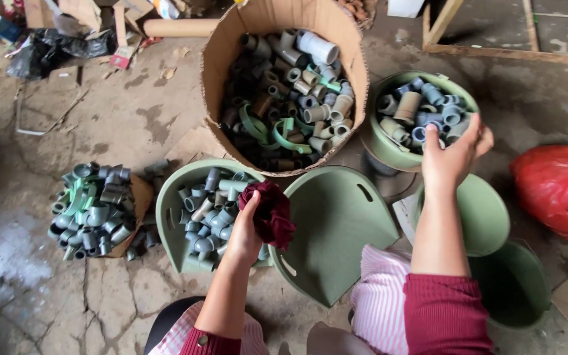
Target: The person sits on the floor and wipes small cylindrical metal parts with a maroon cloth. They pick each part from a cardboard box, wipe it, and place it into a green plastic basin. The process repeats throughout the clip.
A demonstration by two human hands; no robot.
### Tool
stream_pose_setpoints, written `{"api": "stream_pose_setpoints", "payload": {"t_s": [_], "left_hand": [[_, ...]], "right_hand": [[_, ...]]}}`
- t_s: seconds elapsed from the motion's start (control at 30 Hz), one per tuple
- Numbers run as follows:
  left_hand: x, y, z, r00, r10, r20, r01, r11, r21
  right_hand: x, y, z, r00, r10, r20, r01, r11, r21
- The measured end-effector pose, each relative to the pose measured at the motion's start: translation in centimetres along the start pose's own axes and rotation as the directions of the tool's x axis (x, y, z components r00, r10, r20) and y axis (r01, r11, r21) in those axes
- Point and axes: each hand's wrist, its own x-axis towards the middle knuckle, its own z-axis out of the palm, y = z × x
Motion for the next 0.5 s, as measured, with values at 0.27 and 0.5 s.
{"api": "stream_pose_setpoints", "payload": {"t_s": [0.27,0.5], "left_hand": [[-1.5,1.0,-0.1,0.958,0.218,0.183,-0.175,0.958,-0.227],[1.0,0.8,-3.4,0.881,0.410,0.236,-0.325,0.163,0.932]], "right_hand": [[-13.6,-12.5,1.0,0.108,-0.033,0.994,-0.764,0.637,0.104],[-18.7,-16.2,1.5,-0.106,0.089,0.990,-0.980,-0.178,-0.089]]}}
